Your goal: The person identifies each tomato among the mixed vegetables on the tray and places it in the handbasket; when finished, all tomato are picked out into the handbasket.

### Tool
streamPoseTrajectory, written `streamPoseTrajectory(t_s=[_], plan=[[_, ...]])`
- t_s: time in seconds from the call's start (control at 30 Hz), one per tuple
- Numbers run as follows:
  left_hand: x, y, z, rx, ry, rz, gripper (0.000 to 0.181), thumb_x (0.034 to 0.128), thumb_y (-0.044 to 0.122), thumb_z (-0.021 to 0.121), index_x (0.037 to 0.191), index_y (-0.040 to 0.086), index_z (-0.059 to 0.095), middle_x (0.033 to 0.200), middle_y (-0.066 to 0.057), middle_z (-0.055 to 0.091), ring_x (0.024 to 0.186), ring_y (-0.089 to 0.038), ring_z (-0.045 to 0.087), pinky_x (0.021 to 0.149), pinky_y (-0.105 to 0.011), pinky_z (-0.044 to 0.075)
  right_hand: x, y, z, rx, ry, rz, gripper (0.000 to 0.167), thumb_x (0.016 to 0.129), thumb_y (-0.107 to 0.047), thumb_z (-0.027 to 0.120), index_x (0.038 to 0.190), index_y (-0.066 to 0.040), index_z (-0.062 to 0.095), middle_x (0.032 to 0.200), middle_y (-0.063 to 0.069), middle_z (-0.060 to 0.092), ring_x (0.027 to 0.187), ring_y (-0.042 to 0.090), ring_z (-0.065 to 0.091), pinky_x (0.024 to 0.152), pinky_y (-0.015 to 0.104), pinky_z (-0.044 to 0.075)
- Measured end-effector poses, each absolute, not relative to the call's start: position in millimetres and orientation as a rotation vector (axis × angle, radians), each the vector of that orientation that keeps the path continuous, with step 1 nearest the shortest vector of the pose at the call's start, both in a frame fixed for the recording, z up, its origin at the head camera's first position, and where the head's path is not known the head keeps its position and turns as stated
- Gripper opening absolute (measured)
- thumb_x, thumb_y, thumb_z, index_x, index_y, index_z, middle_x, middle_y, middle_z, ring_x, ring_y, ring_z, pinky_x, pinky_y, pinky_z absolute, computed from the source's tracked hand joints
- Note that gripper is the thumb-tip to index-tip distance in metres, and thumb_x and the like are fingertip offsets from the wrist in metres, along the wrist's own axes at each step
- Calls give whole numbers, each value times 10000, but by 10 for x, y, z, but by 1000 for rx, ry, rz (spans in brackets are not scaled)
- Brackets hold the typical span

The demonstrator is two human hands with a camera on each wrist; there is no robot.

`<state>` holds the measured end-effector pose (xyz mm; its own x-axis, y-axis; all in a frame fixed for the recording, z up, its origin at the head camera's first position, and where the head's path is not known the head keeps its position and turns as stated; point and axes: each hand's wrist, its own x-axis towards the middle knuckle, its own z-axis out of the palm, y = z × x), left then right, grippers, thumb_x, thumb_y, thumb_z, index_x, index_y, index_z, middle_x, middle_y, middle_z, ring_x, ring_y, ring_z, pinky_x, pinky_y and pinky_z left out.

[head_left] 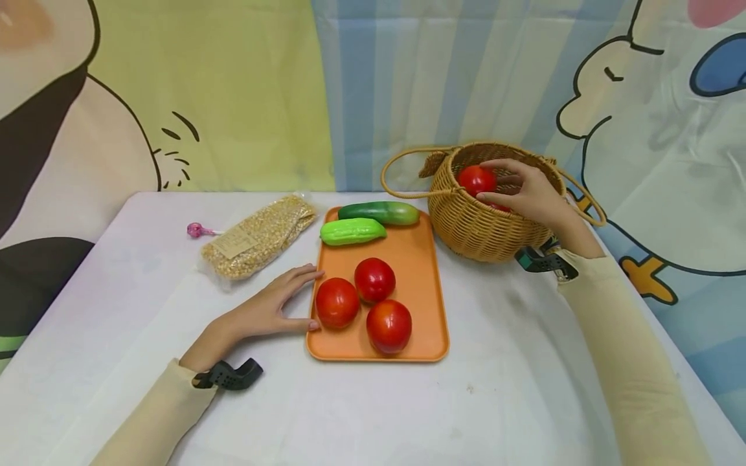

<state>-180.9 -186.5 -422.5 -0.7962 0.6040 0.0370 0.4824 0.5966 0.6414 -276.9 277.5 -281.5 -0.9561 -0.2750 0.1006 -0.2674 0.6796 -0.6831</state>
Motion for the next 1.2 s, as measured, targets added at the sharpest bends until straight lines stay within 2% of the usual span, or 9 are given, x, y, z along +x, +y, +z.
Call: streamPoseTrajectory(t_s=[0.1, 0.37, 0.6, 0.8, 1.2], plan=[[-1809, -1869, -4218, 907, 2643, 985, 880, 791, 531, 754, 1516, 242, 349, 1587, -39, 256, 1462, -304, 219, 1133, -602, 231, -2791, 2769, -2815, -493, 2857, -1095, 582, 909, -186, 706, 1432, -86, 469, 1430, 209, 454, 1230, 447, 509, 965, 573, 456], [-1818, -1874, -4250, 908, 2639, 978, 880, 793, 539, 749, 1515, 230, 352, 1586, -52, 256, 1459, -313, 223, 1127, -609, 239, -2831, 2789, -2807, -506, 2743, -949, 504, 953, -63, 615, 1432, -64, 457, 1420, 204, 459, 1239, 415, 516, 996, 549, 439], [-1829, -1872, -4269, 901, 2642, 975, 885, 788, 555, 747, 1515, 245, 351, 1588, -39, 254, 1460, -303, 224, 1126, -606, 244, -2874, 2812, -2808, -546, 2666, -895, 487, 960, 25, 535, 1435, -25, 442, 1447, 240, 428, 1284, 458, 462, 1036, 577, 388], [-1831, -1874, -4270, 870, 2640, 973, 886, 783, 585, 735, 1517, 284, 340, 1594, 11, 238, 1469, -261, 209, 1139, -580, 240, -2890, 2792, -2785, -553, 2665, -885, 488, 961, 6, 554, 1436, -23, 442, 1442, 244, 434, 1294, 465, 447, 1045, 589, 374], [-1823, -1873, -4262, 886, 2647, 971, 890, 785, 565, 744, 1519, 263, 341, 1593, -14, 244, 1467, -277, 214, 1137, -588, 238, -2826, 2785, -2803, -602, 2714, -972, 474, 960, -25, 587, 1418, -22, 467, 1417, 239, 465, 1264, 446, 477, 1026, 571, 397]])
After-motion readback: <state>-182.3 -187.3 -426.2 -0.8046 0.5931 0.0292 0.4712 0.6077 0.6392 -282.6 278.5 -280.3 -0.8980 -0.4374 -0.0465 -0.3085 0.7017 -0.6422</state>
